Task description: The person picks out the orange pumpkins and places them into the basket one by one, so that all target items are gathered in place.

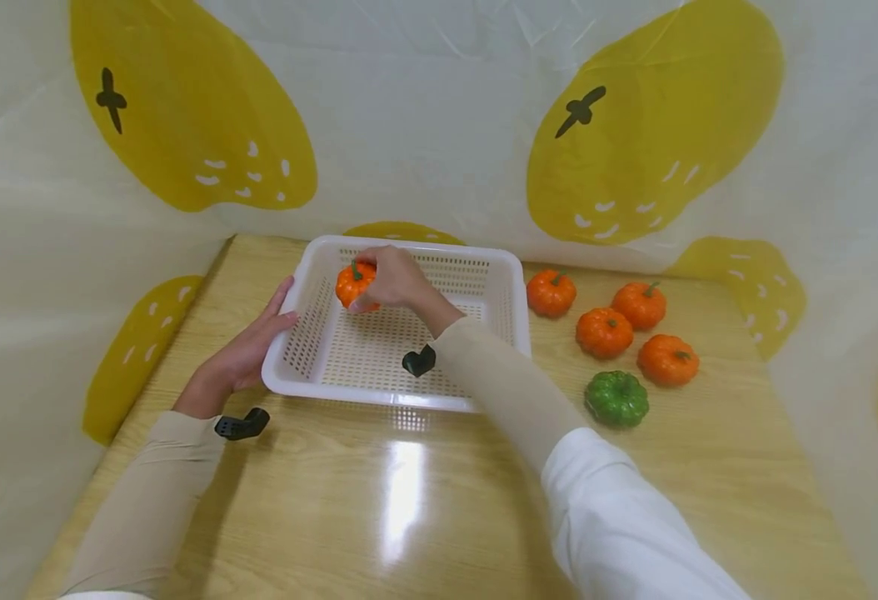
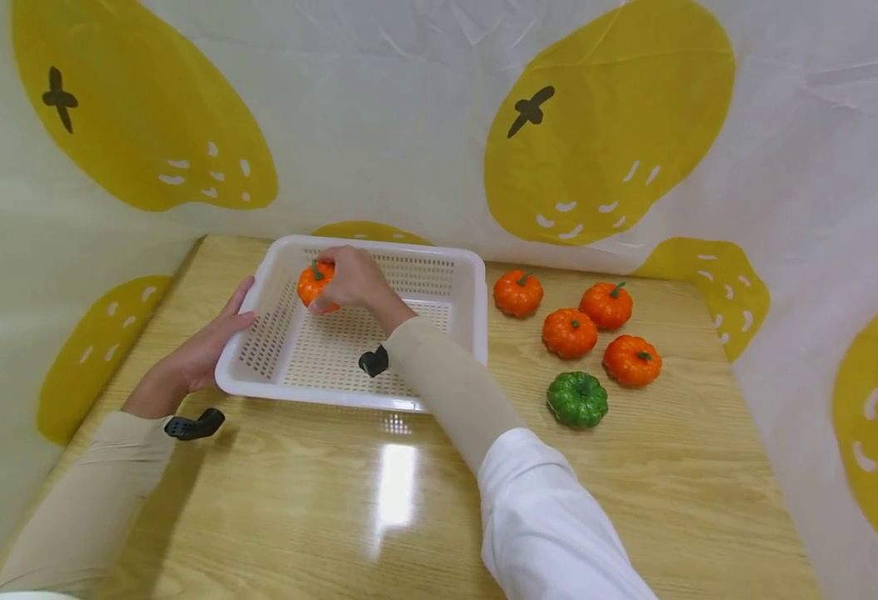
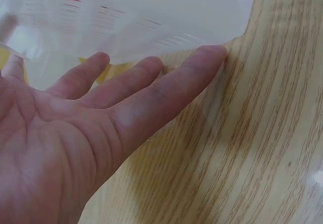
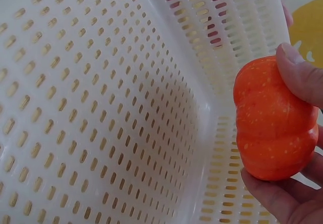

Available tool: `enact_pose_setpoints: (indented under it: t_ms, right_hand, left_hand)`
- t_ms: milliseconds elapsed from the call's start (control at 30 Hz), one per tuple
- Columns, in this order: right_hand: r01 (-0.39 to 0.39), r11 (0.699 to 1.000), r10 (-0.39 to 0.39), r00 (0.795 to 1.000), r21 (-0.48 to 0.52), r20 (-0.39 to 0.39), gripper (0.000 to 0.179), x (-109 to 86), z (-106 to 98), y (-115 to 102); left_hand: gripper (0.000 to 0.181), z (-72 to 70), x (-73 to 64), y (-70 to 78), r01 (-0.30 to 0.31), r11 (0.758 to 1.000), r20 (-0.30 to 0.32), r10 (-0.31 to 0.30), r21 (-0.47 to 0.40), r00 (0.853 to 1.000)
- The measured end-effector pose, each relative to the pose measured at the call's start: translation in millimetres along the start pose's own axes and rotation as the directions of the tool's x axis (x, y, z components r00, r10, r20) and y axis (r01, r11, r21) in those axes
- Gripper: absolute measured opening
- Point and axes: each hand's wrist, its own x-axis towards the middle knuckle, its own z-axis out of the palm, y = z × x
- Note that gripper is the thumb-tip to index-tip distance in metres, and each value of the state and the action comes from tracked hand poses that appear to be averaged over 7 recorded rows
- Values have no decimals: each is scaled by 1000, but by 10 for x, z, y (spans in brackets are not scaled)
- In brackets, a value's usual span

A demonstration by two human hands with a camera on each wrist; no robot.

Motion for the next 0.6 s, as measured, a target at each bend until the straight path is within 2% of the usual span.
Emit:
enact_pose_setpoints:
  t_ms: [200,600]
  right_hand:
    - [22,1000,-22,1000,-2,17,81,27,64,6]
    - [-5,1000,4,999,21,45,83,47,91,-30]
  left_hand:
    - [68,17,-40,-4,0,1000,-13,0,21,1000]
    - [66,3,-61,20,11,1000,-14,-11,12,1000]
